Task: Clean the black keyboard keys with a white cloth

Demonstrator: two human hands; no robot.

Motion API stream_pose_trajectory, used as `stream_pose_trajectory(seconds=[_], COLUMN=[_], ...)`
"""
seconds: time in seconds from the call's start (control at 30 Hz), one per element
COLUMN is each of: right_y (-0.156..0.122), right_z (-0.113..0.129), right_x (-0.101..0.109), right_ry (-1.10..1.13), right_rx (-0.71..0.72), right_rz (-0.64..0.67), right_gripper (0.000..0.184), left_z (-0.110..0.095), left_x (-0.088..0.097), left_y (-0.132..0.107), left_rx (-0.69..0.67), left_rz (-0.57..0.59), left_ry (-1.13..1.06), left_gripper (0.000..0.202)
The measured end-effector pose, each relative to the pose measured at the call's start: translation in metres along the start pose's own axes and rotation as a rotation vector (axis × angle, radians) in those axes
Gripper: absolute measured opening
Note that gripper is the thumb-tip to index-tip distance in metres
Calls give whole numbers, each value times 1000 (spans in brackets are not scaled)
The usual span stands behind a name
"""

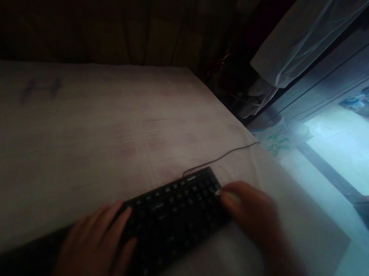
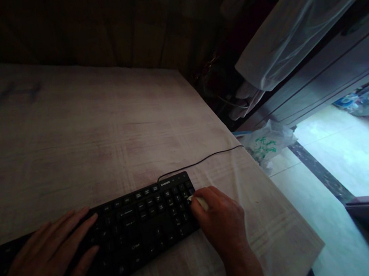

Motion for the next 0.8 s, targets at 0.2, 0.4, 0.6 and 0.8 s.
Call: stream_pose_trajectory(seconds=[0.2,0.4,0.6,0.8], right_y=[-1,0,1,2], right_z=[-11,-12,-15,-14], right_x=[-1,5,6,12], right_ry=[-16,-44,-73,46], right_rx=[-38,-35,-47,-42], right_rz=[-4,-53,-51,-78], right_gripper=[26,27,27,23], left_z=[6,9,11,11], left_x=[-2,-4,-2,-4], left_y=[-6,-6,-5,-8], left_rx=[56,67,77,82], left_rz=[-4,15,16,10], left_ry=[-30,-49,-65,-65], left_gripper=[52,51,52,51])
Point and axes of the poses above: each hand's wrist, its own y-axis towards the middle knuckle, its own x-axis out of the back of the hand, z = x × y, the point moved 9 cm from there along y, towards the middle knuckle, and after that the axes turned 14 degrees about -y, right-handed, at the moved point
